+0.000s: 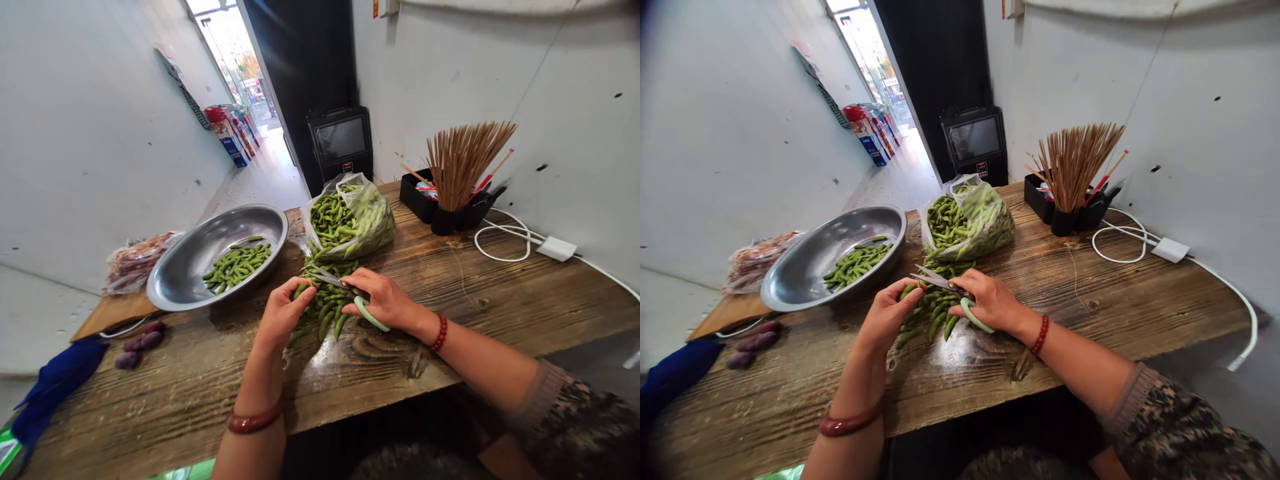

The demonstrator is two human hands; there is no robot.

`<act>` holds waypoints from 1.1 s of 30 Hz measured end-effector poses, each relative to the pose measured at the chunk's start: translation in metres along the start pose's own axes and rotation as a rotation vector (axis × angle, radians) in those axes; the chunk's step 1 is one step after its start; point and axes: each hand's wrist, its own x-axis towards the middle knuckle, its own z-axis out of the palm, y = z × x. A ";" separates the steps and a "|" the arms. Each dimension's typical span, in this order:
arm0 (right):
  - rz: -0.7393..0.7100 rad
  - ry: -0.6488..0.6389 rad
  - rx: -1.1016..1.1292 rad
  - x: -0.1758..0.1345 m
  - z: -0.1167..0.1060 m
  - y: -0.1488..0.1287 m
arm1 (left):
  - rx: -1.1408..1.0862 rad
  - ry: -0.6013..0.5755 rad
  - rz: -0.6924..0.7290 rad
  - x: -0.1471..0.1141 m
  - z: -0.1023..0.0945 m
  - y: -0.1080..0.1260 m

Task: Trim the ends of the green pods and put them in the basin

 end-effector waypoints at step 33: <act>-0.036 -0.127 -0.009 0.001 -0.002 0.001 | 0.049 -0.035 0.117 -0.002 0.017 0.001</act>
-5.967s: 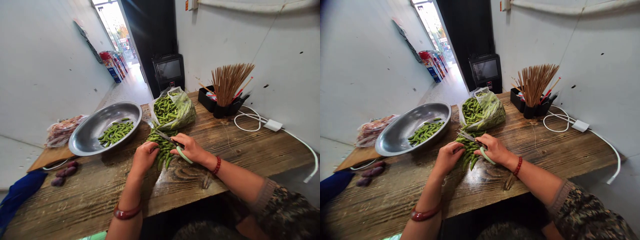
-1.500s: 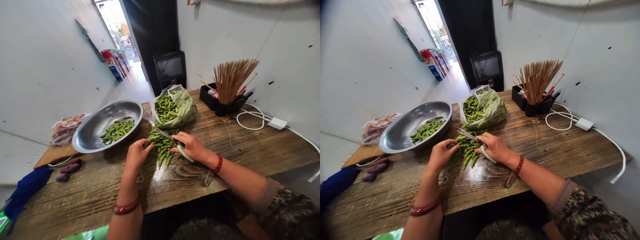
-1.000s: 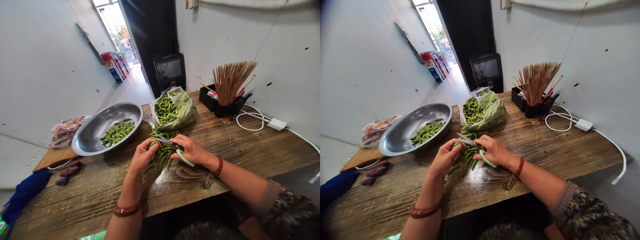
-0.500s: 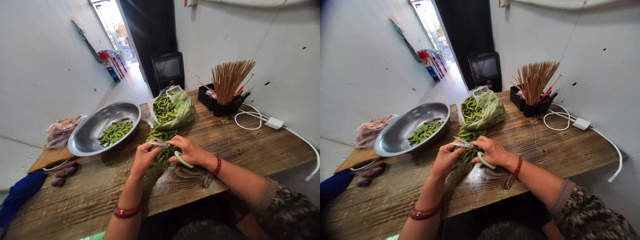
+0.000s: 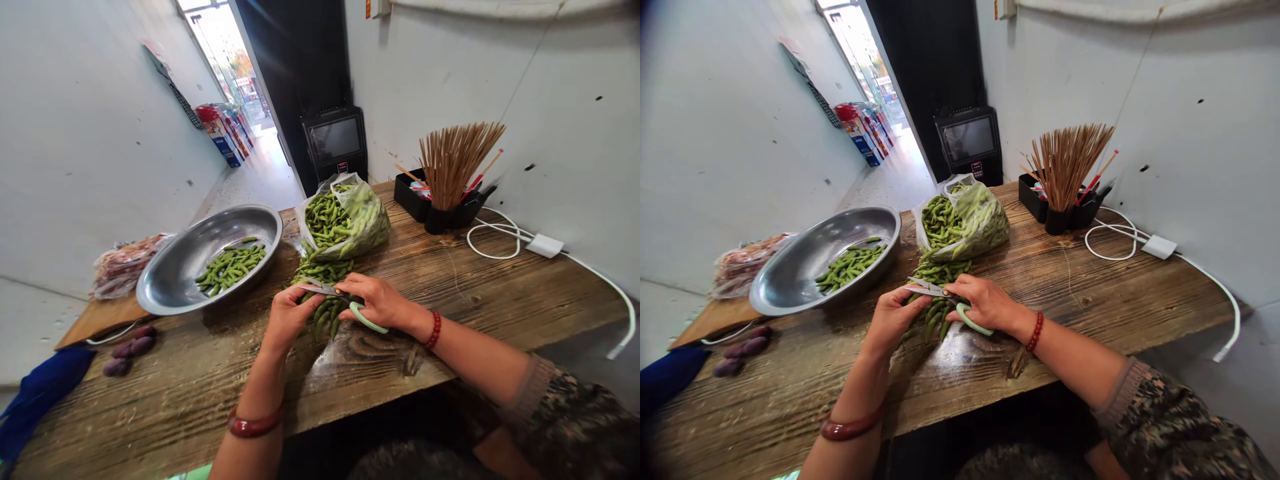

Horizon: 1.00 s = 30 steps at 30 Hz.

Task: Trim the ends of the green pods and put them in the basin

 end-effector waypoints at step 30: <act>0.034 0.103 0.066 0.000 0.005 -0.001 | -0.573 0.082 -0.203 0.000 -0.001 0.000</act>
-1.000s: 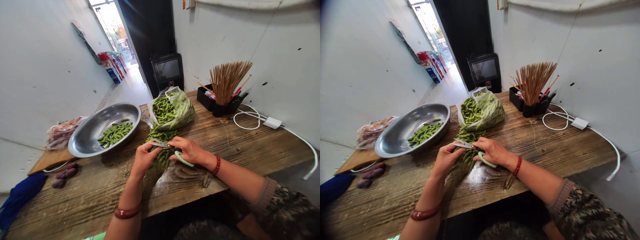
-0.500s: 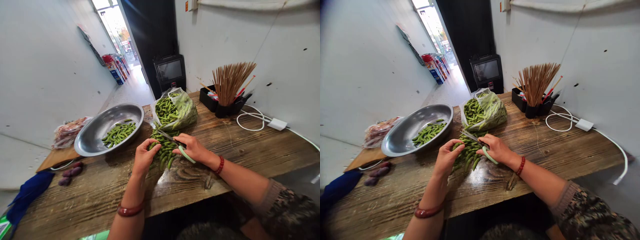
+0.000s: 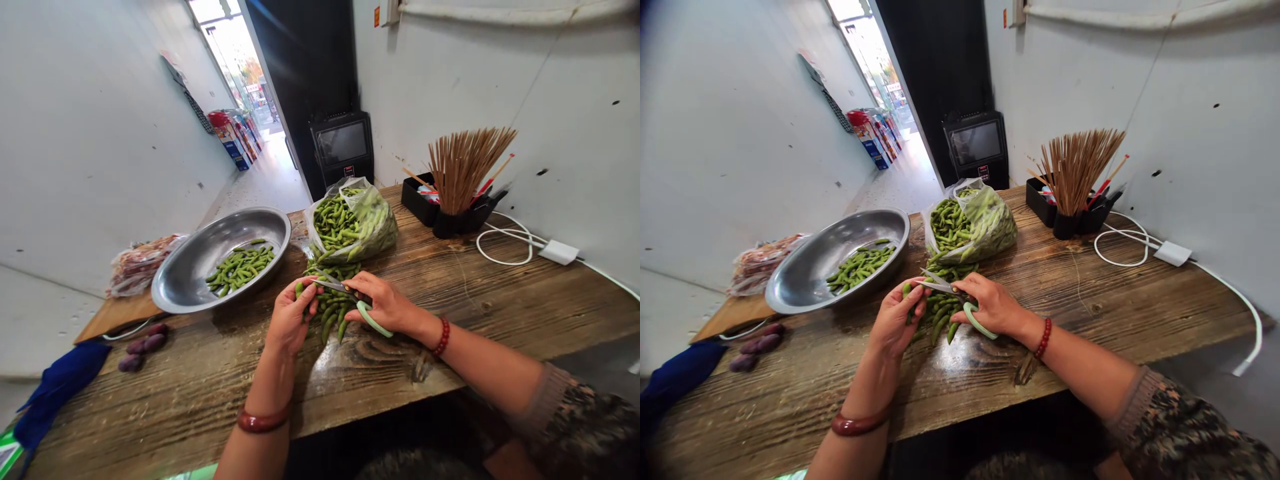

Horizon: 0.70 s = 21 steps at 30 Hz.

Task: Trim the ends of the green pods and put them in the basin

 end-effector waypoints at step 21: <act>-0.011 -0.012 -0.012 0.001 -0.003 -0.001 | 0.487 -0.106 0.081 -0.005 0.009 -0.005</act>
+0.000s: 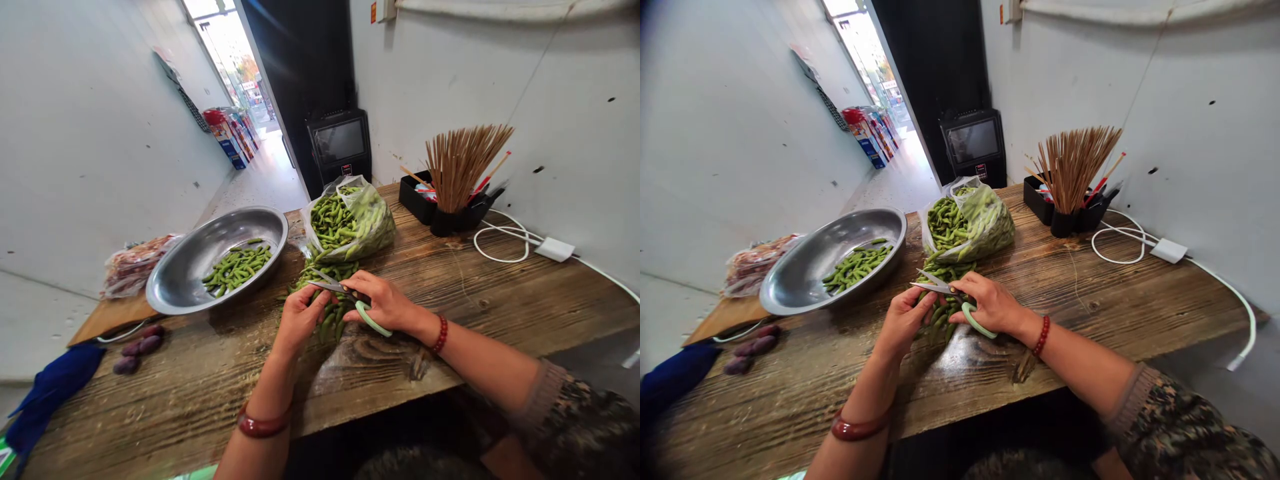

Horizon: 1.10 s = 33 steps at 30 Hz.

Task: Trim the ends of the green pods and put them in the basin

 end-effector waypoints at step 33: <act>0.005 0.128 0.037 0.000 -0.001 0.009 | 0.009 0.278 0.040 0.007 -0.034 -0.001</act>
